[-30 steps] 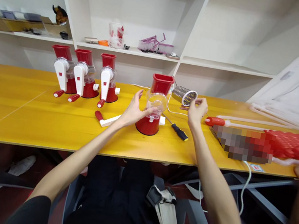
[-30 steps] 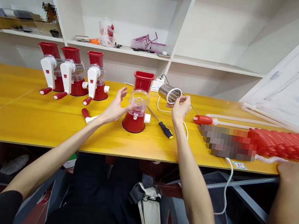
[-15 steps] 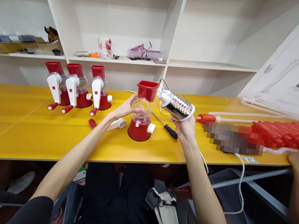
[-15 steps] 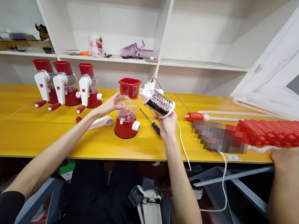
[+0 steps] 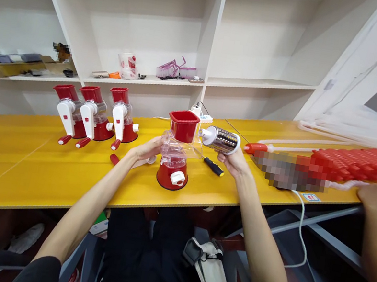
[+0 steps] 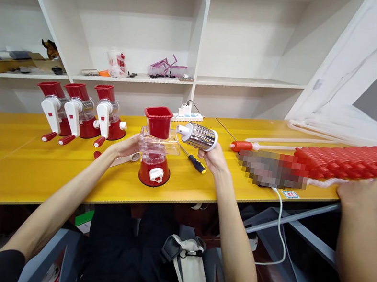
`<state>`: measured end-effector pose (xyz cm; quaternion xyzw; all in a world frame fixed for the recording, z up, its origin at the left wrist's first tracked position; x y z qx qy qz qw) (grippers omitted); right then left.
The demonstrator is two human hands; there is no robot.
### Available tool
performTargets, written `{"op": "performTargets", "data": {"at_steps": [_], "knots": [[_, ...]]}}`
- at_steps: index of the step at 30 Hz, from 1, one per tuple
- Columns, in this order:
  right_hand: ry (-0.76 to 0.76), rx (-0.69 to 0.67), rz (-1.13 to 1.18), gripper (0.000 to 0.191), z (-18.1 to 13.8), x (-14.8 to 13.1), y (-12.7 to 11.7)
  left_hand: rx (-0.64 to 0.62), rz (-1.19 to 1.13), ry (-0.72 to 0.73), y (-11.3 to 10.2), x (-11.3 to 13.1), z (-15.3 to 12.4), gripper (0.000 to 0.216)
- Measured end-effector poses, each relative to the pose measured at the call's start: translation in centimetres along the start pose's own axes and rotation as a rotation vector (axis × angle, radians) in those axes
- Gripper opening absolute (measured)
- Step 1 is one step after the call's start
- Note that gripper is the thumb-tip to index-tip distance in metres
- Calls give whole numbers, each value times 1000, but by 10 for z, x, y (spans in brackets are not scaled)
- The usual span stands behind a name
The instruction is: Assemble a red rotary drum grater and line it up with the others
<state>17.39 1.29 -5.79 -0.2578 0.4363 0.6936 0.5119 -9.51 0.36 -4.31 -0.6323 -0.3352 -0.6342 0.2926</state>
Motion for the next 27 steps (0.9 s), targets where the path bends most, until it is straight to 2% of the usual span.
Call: {"op": "performTargets", "data": {"at_steps": [7,10,13,15,19,22,24,27], "knots": [[27,-108,-62,26,-4,-1,-4,136,-13,27,11,-8,-11,82],[30,-143,-70,24,-9,2,11,275,-32,88,17,-9,-21,74],[37,-204,-67,24,-16,7,37,430,-36,157,24,-9,-34,64],[26,-233,-99,21,-22,8,54,474,-24,190,29,-9,-41,61],[-153,-166,-332,12,-27,-2,70,525,50,237,34,-8,-52,56],[-285,-121,-507,11,-30,-13,72,702,160,337,34,-1,-71,49],[-273,-107,-498,15,-32,-14,73,774,213,410,38,3,-85,47],[-237,-80,-392,29,-35,-16,73,754,263,434,45,3,-93,47]]}}
Point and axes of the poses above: each hand's wrist, its own z-axis towards the middle knuckle, its own y-axis out of the palm, x = y × z, the point moved 6 cm from there along z, towards the middle knuckle, and after that the axes turned 13 degrees about -y, right-handed, at the moved point
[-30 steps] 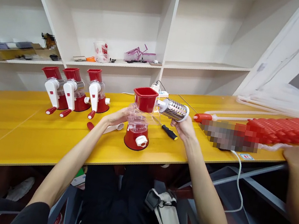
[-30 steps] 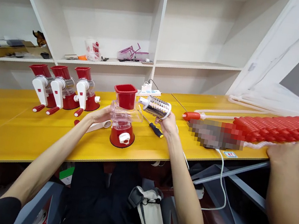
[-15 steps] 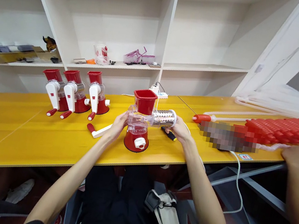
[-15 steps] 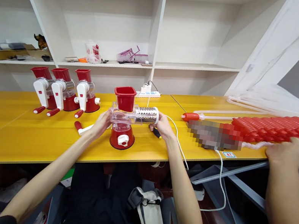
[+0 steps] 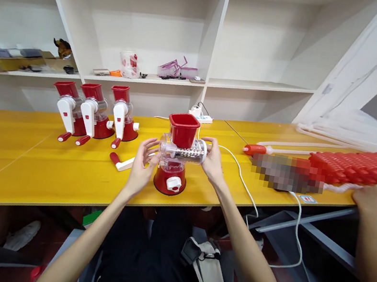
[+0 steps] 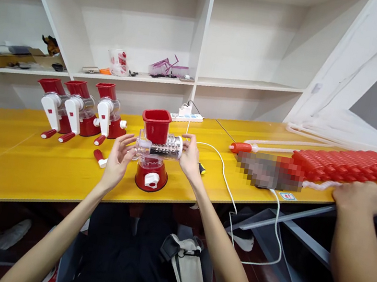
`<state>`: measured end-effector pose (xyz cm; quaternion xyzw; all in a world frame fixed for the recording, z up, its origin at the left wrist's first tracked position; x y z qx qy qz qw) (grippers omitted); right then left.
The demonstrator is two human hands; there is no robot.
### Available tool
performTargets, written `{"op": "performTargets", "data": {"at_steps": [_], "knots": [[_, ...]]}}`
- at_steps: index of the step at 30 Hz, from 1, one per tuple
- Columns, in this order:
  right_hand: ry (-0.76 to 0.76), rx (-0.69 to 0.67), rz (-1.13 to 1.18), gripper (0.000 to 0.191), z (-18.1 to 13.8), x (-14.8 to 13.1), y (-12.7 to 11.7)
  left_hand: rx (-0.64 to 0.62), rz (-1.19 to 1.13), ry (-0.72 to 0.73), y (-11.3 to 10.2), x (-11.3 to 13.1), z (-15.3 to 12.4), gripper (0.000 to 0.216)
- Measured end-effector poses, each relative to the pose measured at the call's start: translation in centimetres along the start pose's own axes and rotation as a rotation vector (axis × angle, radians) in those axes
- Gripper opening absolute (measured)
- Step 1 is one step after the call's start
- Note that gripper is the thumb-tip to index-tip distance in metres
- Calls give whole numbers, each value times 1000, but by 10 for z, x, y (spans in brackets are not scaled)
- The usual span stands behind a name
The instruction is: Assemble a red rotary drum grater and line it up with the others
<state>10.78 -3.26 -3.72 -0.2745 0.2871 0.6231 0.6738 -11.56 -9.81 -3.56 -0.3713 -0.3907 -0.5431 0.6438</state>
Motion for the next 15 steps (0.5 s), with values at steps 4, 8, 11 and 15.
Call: {"op": "performTargets", "data": {"at_steps": [4,8,11,15], "knots": [[14,-65,42,13,0,-10,-1,9,46,13,1,-2,-2,39],[104,-250,273,13,-1,-17,2,5,57,4,-4,-5,-1,37],[170,-330,450,22,-3,-16,-1,-59,54,-38,-6,-9,-5,37],[197,-418,514,38,-6,-11,-7,-112,48,-51,-7,-8,-10,40]]}}
Point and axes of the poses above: each hand's wrist, its own z-axis towards the middle knuckle, its own y-axis out of the palm, x = y × z, the point moved 6 cm from there along z, towards the middle knuckle, and after that the axes turned 13 degrees about -y, right-handed, at the moved point
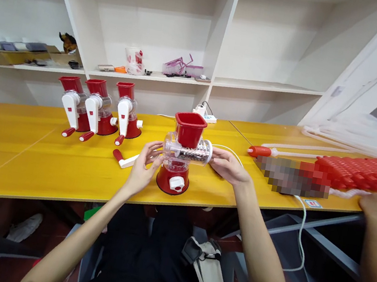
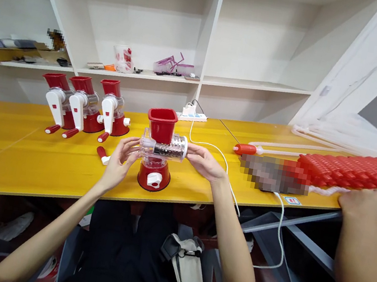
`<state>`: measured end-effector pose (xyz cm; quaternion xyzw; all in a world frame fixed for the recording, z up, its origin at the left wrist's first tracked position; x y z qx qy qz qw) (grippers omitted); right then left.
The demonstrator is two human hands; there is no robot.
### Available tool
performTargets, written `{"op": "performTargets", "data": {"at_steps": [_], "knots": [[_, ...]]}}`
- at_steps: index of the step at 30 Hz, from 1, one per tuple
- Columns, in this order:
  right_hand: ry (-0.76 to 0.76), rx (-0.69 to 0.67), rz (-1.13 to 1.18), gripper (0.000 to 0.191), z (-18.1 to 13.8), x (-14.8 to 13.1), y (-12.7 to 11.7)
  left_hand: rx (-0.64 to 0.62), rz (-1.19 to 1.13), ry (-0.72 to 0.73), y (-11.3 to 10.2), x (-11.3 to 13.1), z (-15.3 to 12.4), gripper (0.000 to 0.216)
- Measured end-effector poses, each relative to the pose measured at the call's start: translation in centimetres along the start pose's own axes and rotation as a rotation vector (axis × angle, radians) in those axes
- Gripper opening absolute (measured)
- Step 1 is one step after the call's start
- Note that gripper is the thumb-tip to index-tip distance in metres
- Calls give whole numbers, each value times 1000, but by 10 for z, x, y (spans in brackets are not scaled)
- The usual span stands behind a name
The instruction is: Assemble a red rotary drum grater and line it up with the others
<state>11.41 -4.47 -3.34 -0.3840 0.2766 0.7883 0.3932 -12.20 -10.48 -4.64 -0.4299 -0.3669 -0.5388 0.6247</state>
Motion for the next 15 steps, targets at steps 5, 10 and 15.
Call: {"op": "performTargets", "data": {"at_steps": [5,10,15], "knots": [[-10,47,-63,38,0,-5,0,-27,70,-4,2,4,-1,40],[-27,181,-70,30,3,-13,8,-27,109,-3,1,5,-2,42],[-36,249,59,29,8,-10,14,-34,30,5,-2,7,-1,44]]}}
Point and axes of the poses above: each hand's wrist, its own z-axis towards the middle knuckle, its own y-axis out of the palm, x = y × z, the point moved 6 cm from there along z, towards the middle knuckle, and after that the axes turned 13 degrees about -y, right-handed, at the moved point
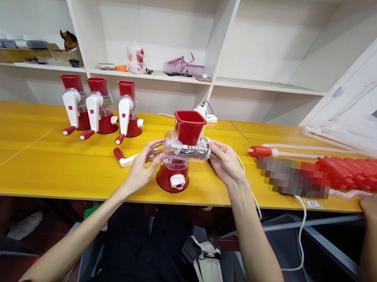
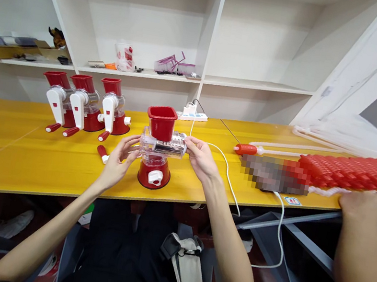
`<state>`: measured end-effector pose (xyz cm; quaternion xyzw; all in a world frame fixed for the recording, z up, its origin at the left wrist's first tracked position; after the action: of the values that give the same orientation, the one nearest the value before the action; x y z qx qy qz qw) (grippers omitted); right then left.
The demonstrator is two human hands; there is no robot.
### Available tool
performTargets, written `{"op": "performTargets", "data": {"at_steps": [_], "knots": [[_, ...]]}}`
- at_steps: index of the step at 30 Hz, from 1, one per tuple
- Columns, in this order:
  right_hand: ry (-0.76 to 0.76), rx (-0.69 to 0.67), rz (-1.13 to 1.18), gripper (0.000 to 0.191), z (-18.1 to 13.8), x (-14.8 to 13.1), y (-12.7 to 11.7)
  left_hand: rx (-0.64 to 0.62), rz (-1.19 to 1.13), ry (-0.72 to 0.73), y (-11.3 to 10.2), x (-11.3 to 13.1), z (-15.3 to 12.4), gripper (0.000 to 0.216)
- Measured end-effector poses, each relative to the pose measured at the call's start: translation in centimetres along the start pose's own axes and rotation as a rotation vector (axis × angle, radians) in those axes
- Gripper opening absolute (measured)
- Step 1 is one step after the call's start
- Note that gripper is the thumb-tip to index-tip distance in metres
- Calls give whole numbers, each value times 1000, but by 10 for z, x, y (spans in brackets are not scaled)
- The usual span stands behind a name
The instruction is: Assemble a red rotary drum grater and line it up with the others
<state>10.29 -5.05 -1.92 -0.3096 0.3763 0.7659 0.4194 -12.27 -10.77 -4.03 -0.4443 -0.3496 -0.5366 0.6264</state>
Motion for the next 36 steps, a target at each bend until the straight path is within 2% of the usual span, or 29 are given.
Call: {"op": "performTargets", "data": {"at_steps": [7,12,18,24,31,36], "knots": [[25,-52,92,22,-4,4,17,14,-23,-30,-1,-2,1,51],[49,-82,58,31,-6,8,23,109,34,12,-11,0,2,47],[63,-183,30,37,-10,10,29,171,109,66,-24,12,4,40],[18,-324,-15,42,-17,7,46,189,83,79,-26,25,0,34],[-13,-361,-115,37,-17,8,47,269,68,36,-31,31,-1,34],[-14,-417,-125,37,-17,16,49,245,31,-22,-31,35,-1,36]]}}
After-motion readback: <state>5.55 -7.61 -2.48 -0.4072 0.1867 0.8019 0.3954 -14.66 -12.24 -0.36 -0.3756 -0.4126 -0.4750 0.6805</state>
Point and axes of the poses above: each hand's wrist, its own z-axis towards the middle knuckle, its own y-axis out of the palm, x = y × z, the point moved 6 cm from there along z, towards the middle knuckle, and after that the axes turned 13 degrees about -y, right-handed, at the moved point
